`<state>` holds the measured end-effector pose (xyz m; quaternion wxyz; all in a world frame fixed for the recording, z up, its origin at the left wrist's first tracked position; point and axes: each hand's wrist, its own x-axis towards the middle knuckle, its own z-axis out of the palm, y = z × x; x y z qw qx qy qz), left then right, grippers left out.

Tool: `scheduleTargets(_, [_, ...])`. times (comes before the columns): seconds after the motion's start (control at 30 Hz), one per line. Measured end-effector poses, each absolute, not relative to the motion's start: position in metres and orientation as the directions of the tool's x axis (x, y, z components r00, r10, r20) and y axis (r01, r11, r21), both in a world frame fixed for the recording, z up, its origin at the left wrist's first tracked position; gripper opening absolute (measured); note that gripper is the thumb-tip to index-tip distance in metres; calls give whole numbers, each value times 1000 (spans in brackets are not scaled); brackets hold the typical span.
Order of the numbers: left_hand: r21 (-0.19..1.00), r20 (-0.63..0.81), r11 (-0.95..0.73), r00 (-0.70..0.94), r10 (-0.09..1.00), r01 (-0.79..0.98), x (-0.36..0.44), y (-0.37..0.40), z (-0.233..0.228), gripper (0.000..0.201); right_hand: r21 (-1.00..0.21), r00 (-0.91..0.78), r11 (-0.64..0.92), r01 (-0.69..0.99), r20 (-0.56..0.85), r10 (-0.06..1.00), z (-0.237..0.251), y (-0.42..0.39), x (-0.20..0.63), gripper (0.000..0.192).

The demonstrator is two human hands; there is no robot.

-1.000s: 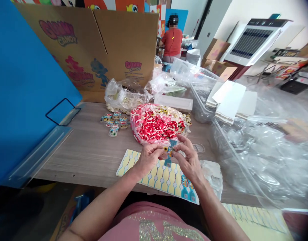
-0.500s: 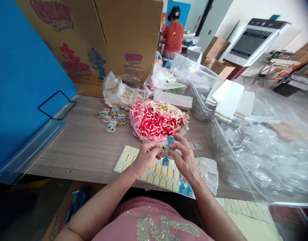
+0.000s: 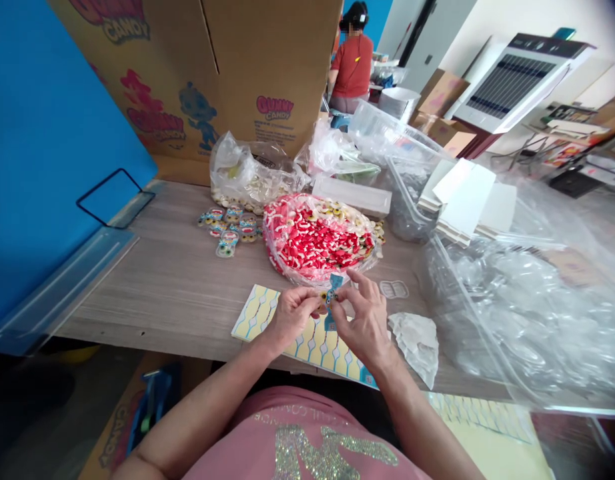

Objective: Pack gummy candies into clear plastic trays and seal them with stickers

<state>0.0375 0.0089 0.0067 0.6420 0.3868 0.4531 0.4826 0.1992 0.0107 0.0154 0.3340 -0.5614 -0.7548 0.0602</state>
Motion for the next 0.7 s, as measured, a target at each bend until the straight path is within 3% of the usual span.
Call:
scheduleTargets(0.1, [957, -192, 205, 80, 978, -206, 32, 7, 3, 16, -453, -90, 342, 824, 491, 867, 15, 8, 203, 43])
scheduleTargets(0.17, [970, -182, 190, 70, 981, -153, 28, 4, 1, 17, -454, -60, 361, 815, 553, 831, 16, 4, 206, 55])
scheduleTargets(0.3, [994, -81, 88, 101, 992, -59, 26, -1, 1, 19, -364, -155, 463, 808, 628, 763, 21, -3, 208, 26])
scheduleTargets(0.43, [1000, 12, -12, 131, 991, -7, 27, -5, 5, 18, -319, -240, 511, 798, 609, 756, 31, 3, 205, 13])
scheduleTargets(0.57, [992, 116, -125, 207, 971, 31, 22, -9, 10, 21, -408, -290, 556, 725, 551, 783, 41, 10, 208, 14])
scheduleTargets(0.7, [971, 192, -216, 212, 958, 97, 21, -11, 12, 21, -593, -337, 528, 609, 409, 848, 47, 13, 214, 15])
